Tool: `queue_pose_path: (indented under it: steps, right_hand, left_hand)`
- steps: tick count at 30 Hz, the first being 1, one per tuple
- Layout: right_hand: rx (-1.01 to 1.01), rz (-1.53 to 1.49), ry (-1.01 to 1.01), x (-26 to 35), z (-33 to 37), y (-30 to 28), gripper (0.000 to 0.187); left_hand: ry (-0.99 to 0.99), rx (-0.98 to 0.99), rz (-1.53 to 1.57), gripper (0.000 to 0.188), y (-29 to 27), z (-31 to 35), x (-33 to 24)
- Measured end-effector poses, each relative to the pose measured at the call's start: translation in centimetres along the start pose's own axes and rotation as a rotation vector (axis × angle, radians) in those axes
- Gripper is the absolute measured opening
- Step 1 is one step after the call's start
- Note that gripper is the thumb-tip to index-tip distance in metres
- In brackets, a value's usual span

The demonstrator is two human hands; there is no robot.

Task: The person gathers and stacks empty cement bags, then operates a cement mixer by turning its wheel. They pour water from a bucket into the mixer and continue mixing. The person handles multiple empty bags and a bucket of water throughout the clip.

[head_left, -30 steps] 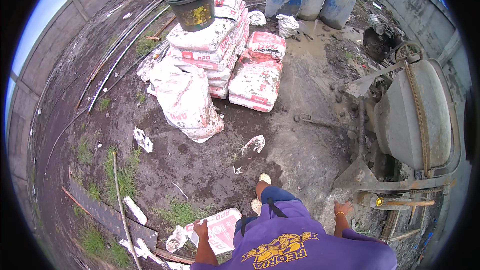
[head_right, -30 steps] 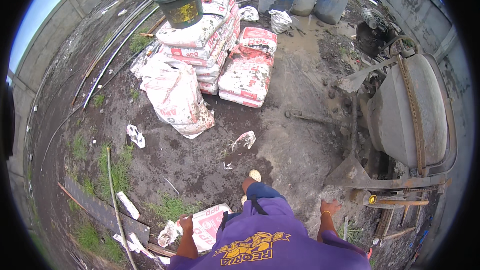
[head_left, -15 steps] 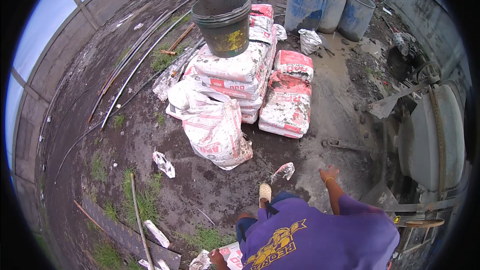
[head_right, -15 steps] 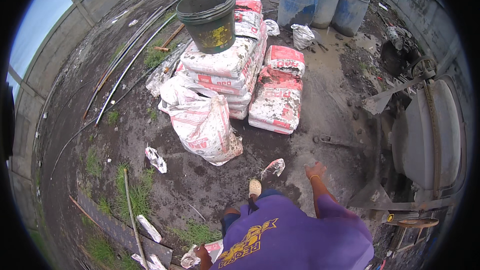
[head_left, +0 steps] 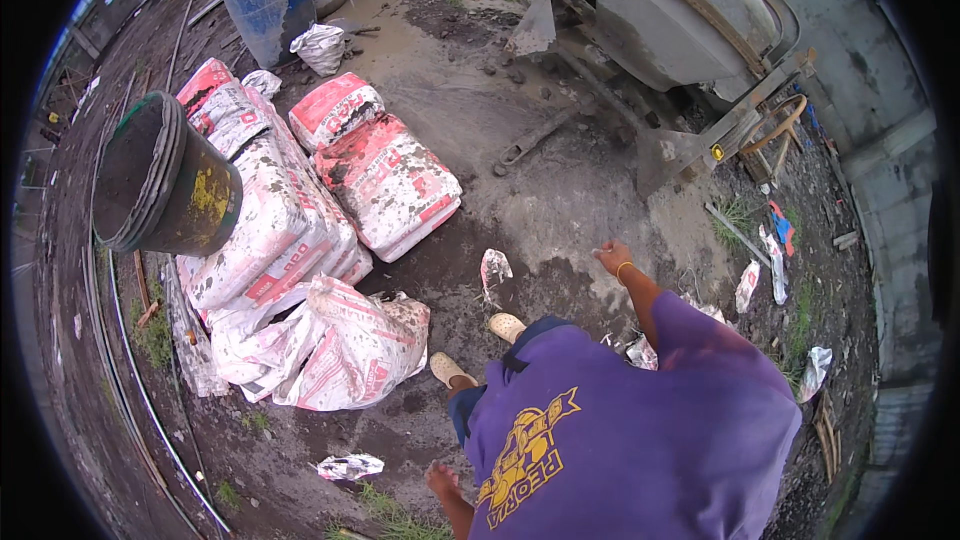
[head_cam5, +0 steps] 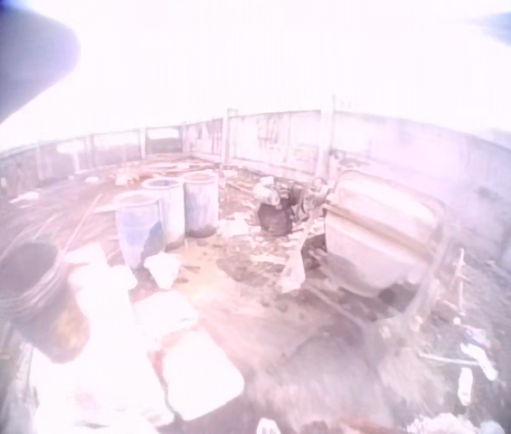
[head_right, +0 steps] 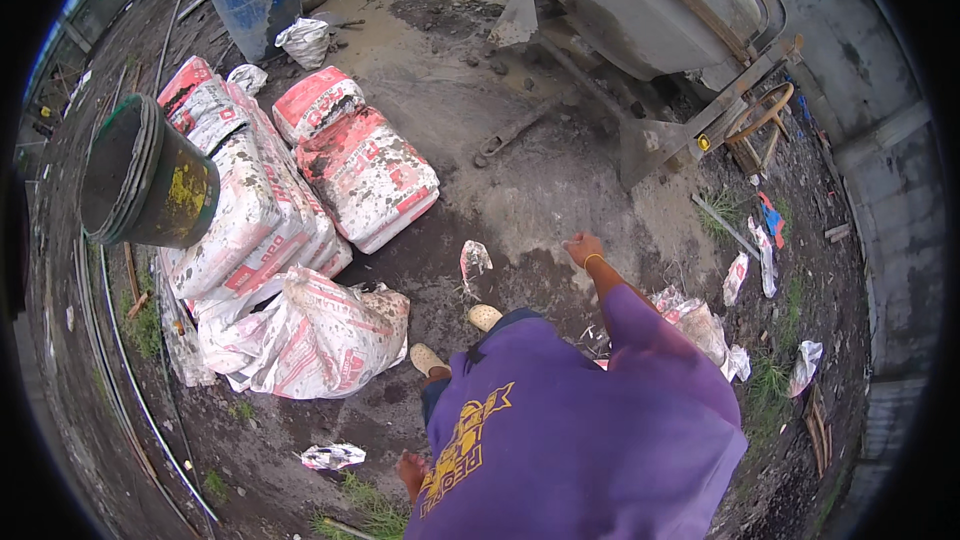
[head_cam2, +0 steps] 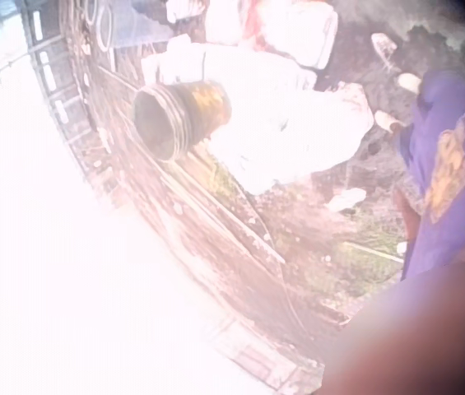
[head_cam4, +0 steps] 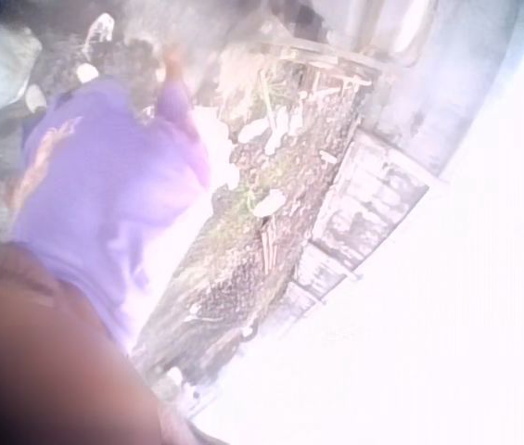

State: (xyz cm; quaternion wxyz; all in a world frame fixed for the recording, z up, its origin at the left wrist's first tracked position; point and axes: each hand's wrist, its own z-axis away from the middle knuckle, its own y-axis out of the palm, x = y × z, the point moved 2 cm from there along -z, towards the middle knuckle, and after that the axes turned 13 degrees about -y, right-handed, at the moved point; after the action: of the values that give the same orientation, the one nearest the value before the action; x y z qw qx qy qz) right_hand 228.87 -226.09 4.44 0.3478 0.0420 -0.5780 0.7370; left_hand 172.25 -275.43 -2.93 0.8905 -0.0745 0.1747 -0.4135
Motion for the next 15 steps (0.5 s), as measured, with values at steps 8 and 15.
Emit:
queue_pose_path:
  steps: [8,15]
  right_hand:
    - [0.091,0.194,0.328,-23.9,23.5,7.2,0.050]
    - [0.222,0.291,0.395,-15.4,36.1,11.8,0.062]
  left_hand:
    - [0.393,0.140,-0.518,0.035,-6.5,6.9,-34.5]
    - [1.164,0.264,-0.865,0.041,11.0,21.2,-49.0]
